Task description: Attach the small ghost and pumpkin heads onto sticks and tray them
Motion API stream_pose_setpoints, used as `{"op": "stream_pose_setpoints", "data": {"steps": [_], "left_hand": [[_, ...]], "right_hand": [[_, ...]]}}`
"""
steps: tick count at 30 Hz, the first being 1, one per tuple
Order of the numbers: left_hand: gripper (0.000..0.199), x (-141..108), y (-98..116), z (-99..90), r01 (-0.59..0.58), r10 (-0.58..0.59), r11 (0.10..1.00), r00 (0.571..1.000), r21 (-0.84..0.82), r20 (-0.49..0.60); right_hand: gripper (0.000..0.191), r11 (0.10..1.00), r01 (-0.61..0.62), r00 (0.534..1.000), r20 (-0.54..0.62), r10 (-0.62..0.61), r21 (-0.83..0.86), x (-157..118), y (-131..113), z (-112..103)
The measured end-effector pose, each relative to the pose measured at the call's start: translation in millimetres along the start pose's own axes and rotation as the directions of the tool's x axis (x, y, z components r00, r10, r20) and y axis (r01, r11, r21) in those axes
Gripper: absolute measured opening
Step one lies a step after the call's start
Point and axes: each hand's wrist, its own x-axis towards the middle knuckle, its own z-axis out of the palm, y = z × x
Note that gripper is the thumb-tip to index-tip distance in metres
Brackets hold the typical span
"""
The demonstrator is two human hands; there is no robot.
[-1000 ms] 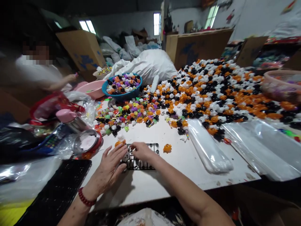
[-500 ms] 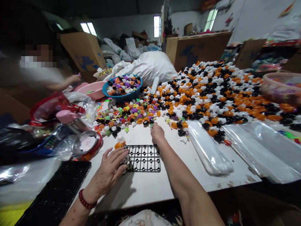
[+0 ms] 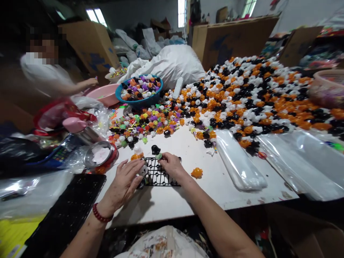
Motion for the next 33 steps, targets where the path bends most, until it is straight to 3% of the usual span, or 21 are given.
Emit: {"op": "stream_pose_setpoints", "data": {"steps": [3, 9, 13, 22, 27, 33], "left_hand": [[0.039, -1.6, -0.4, -0.6, 0.009, -0.009, 1.000, 1.000, -0.013, -0.015], [0.044, -3.3, -4.9, -1.9, 0.014, -0.018, 0.998, 0.998, -0.065, -0.065], [0.043, -2.8, -5.2, 0.4, 0.017, -0.021, 0.997, 0.998, -0.073, -0.055], [0.044, 1.3, -4.1, 2.8, 0.027, -0.029, 0.997, 0.999, -0.077, -0.034], [0.045, 4.8, -2.7, 2.7, 0.023, -0.025, 0.997, 0.999, -0.076, -0.031], [0.052, 14.3, -0.4, -2.1, 0.069, -0.071, 0.996, 0.997, -0.056, -0.030]], "right_hand": [[0.015, 0.990, 0.024, 1.000, 0.006, -0.024, -0.138, -1.7, -2.4, 8.0], [0.021, 1.000, -0.018, 0.999, 0.043, 0.017, 0.021, 7.3, 2.9, 32.3], [0.017, 0.999, -0.024, 0.995, 0.099, 0.028, -0.041, 13.9, 0.3, 45.2], [0.026, 0.912, 0.110, 0.980, 0.195, -0.034, -0.395, 13.1, -18.0, 36.5], [0.025, 0.865, 0.209, 0.963, 0.250, -0.101, -0.456, 12.1, -19.8, 33.1], [0.026, 0.836, 0.220, 0.958, 0.273, -0.088, -0.503, 16.6, -15.5, 35.3]]}}
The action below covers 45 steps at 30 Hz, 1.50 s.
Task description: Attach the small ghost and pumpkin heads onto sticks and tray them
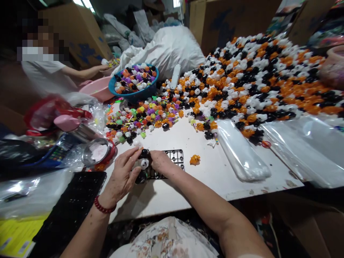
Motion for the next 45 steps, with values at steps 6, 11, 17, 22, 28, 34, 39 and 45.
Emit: {"op": "stream_pose_setpoints", "data": {"steps": [6, 11, 17, 22, 28, 34, 39, 45], "left_hand": [[0.047, 18.0, -1.1, -2.4, -0.018, 0.005, 0.996, 0.990, 0.091, 0.141], [0.043, 23.7, -4.0, 2.0, -0.009, -0.008, 0.994, 0.988, 0.109, 0.156], [0.043, 22.3, -8.9, 4.5, -0.018, 0.011, 0.999, 0.985, 0.039, 0.171], [0.043, 21.7, -10.6, 7.8, -0.001, -0.003, 1.000, 0.985, 0.024, 0.172], [0.042, 20.0, -11.4, 8.2, 0.009, -0.022, 0.996, 0.989, 0.091, 0.145], [0.043, 14.3, -15.7, 4.8, 0.018, -0.024, 0.997, 0.996, 0.075, 0.085], [0.044, 19.5, -23.3, 2.9, 0.054, -0.055, 0.998, 0.997, 0.020, 0.048], [0.047, 24.0, -27.5, 0.9, 0.108, -0.104, 0.994, 0.987, -0.028, 0.122]], "right_hand": [[0.023, 0.997, 0.070, 0.996, -0.047, -0.069, 0.018, 5.4, 9.4, 7.1], [0.019, 0.999, 0.044, 0.998, -0.038, -0.043, 0.009, 7.1, 12.2, 8.8], [0.017, 0.992, 0.096, 0.993, -0.078, -0.089, 0.085, 5.0, 15.5, 10.7], [0.023, 0.996, 0.085, 0.996, -0.041, -0.084, 0.020, 6.6, 17.2, 17.9], [0.017, 0.997, 0.071, 0.997, 0.025, -0.071, -0.008, 13.3, 20.1, 10.7], [0.038, 0.964, -0.232, 0.943, -0.275, 0.190, -0.129, 55.7, 47.9, -64.8], [0.038, 0.883, -0.436, 0.866, -0.347, 0.360, -0.173, 91.4, 75.9, -99.1], [0.034, 0.913, -0.373, 0.906, -0.277, 0.320, -0.166, 85.1, 74.3, -82.5]]}}
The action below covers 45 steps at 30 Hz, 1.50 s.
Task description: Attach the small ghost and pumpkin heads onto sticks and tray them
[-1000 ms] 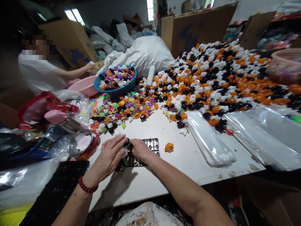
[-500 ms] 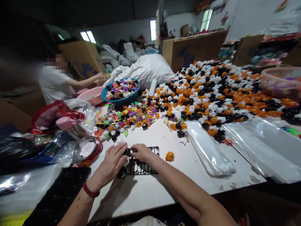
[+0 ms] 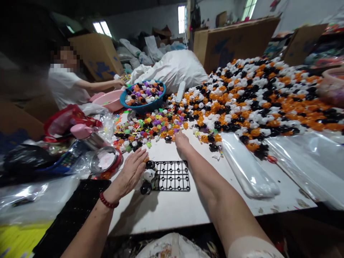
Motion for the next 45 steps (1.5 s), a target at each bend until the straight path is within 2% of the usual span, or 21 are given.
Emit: {"op": "stream_pose_setpoints", "data": {"steps": [5, 8, 10, 13, 17, 21, 25, 27, 32, 36, 41, 45], "left_hand": [[0.049, -1.8, -2.1, 1.0, 0.006, -0.003, 0.999, 0.998, -0.037, 0.062], [0.052, -0.9, -5.0, 1.8, 0.027, -0.021, 0.998, 0.996, -0.063, 0.090], [0.052, 0.1, -6.0, 1.8, 0.038, -0.030, 0.996, 0.995, -0.080, 0.097], [0.053, 0.8, -4.6, 0.8, 0.045, -0.035, 0.994, 0.994, -0.097, 0.101], [0.056, 1.9, 0.5, -1.2, 0.064, -0.051, 0.992, 0.991, -0.105, 0.120], [0.059, 7.5, 5.0, -1.9, 0.081, -0.064, 0.990, 0.988, -0.118, 0.140], [0.061, 16.2, 7.5, -1.9, 0.107, -0.086, 0.987, 0.982, -0.124, 0.167], [0.060, 20.4, 7.6, -1.8, 0.114, -0.091, 0.987, 0.977, -0.111, 0.195], [0.054, 31.4, 3.0, -4.5, 0.059, -0.056, 0.998, 0.972, -0.009, 0.230], [0.051, 42.5, -4.4, -9.3, 0.026, -0.012, 0.999, 0.962, -0.047, 0.274], [0.049, 52.2, -10.5, -8.7, -0.020, 0.043, 0.991, 0.984, -0.133, 0.175], [0.045, 55.9, -11.0, -4.0, -0.073, 0.093, 0.984, 0.988, -0.162, 0.123]], "right_hand": [[0.032, 0.979, 0.035, 0.997, 0.066, -0.049, 0.199, -49.2, -17.9, 24.4], [0.022, 0.886, 0.039, 0.988, 0.113, -0.102, 0.461, -76.8, -29.9, 44.1], [0.017, 0.817, 0.022, 0.981, 0.144, -0.128, 0.576, -86.6, -36.2, 52.8], [0.014, 0.843, 0.033, 0.973, 0.175, -0.150, 0.537, -89.5, -41.9, 54.7], [0.013, 0.879, 0.096, 0.962, 0.184, -0.202, 0.467, -86.9, -44.2, 46.7], [0.019, 0.886, 0.188, 0.946, 0.165, -0.280, 0.423, -89.3, -46.8, 40.2], [0.024, 0.901, 0.311, 0.917, 0.152, -0.368, 0.301, -91.9, -50.8, 37.9], [0.025, 0.907, 0.336, 0.911, 0.159, -0.382, 0.254, -90.4, -51.7, 38.6], [0.023, 0.911, 0.351, 0.895, 0.206, -0.394, 0.219, -80.5, -50.1, 40.3], [0.022, 0.914, 0.339, 0.901, 0.202, -0.383, 0.221, -78.0, -46.3, 42.9], [0.021, 0.934, 0.299, 0.932, 0.152, -0.330, 0.194, -82.5, -42.3, 54.7], [0.019, 0.943, 0.284, 0.933, 0.176, -0.313, 0.174, -82.3, -42.5, 57.7]]}}
